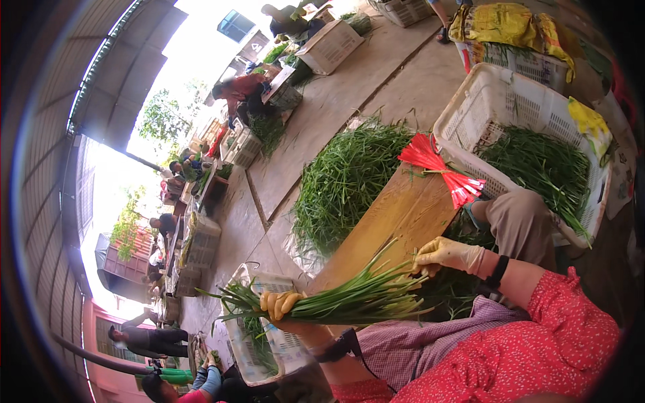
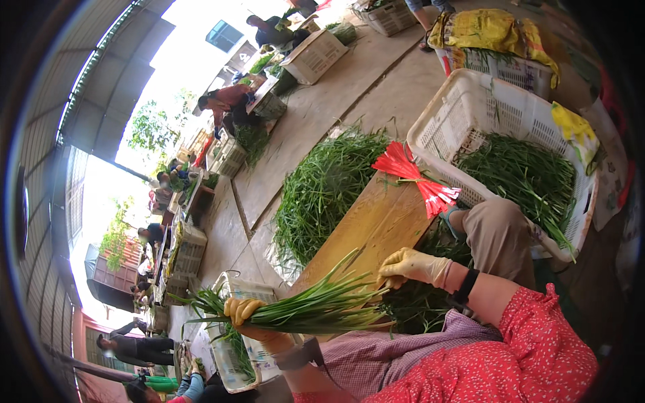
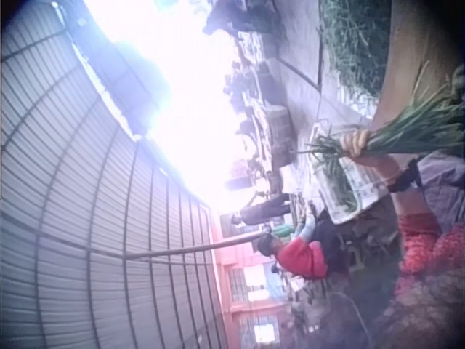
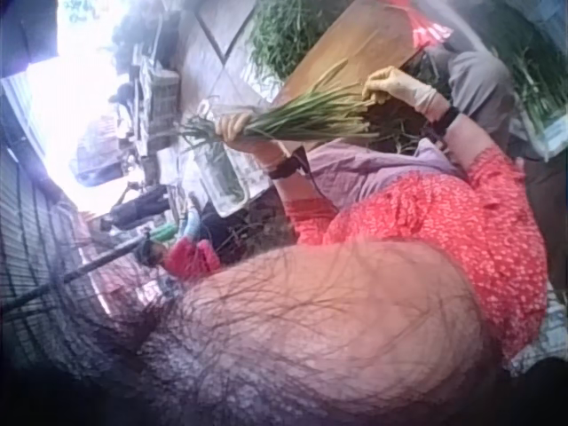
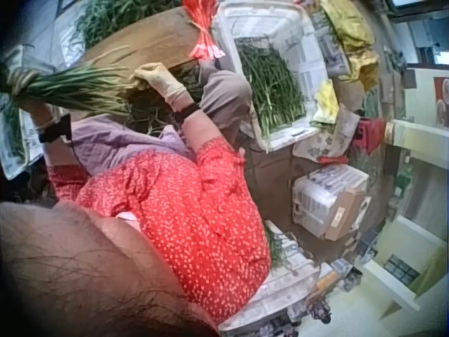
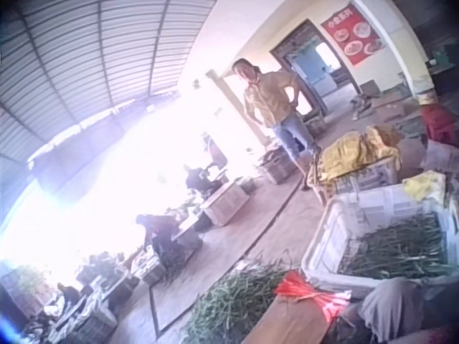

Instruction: The person gathers green leafy vegetables, aligns them into bundles, and ties them with red rubber bands. Bundles are placed into a white plastic basket. The person repeats this process continuously.

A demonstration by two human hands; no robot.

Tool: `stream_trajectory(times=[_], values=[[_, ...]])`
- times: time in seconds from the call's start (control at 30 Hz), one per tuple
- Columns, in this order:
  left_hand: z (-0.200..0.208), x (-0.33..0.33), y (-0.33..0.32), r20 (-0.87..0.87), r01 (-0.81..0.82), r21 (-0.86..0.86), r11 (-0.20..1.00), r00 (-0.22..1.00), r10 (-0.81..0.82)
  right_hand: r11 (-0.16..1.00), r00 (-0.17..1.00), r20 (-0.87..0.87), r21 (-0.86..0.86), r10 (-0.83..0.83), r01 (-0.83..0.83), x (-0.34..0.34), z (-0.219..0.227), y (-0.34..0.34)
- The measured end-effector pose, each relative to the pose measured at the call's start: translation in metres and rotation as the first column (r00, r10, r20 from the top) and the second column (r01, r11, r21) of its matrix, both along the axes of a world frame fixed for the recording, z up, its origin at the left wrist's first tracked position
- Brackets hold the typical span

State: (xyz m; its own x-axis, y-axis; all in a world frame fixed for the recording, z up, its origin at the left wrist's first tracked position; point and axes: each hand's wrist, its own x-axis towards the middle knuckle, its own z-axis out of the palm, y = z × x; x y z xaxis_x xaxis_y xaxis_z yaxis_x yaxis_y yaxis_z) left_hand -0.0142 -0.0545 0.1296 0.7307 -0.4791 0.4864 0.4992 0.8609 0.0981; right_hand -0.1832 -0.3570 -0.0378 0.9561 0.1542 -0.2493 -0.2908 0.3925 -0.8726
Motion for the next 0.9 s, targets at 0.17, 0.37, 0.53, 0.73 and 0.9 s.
stream_trajectory(times=[0.17,0.37,0.53,0.73,0.9], values=[[0.008,0.0,0.003,-0.036,-0.003,-0.056,0.998,0.999,0.001,0.186,0.894,0.183,-0.976,0.408,0.115,-0.03,-0.002,0.004],[0.004,0.004,0.004,-0.044,-0.026,-0.041,0.999,0.999,0.024,0.876,0.915,0.303,-0.471,0.266,-0.099,-0.022,0.026,0.021],[0.001,0.007,0.006,-0.016,-0.02,-0.036,0.999,1.0,0.019,0.718,0.935,0.122,-0.676,0.333,-0.168,-0.018,0.045,0.025],[0.001,0.008,0.006,-0.002,-0.021,-0.038,0.999,1.0,0.021,-0.061,0.916,-0.042,-0.998,0.4,-0.019,-0.029,0.024,0.006],[0.009,0.002,-0.002,-0.007,0.018,0.038,0.999,1.0,-0.018,0.345,0.853,0.502,-0.833,0.14,0.433,-0.021,0.058,-0.027]])
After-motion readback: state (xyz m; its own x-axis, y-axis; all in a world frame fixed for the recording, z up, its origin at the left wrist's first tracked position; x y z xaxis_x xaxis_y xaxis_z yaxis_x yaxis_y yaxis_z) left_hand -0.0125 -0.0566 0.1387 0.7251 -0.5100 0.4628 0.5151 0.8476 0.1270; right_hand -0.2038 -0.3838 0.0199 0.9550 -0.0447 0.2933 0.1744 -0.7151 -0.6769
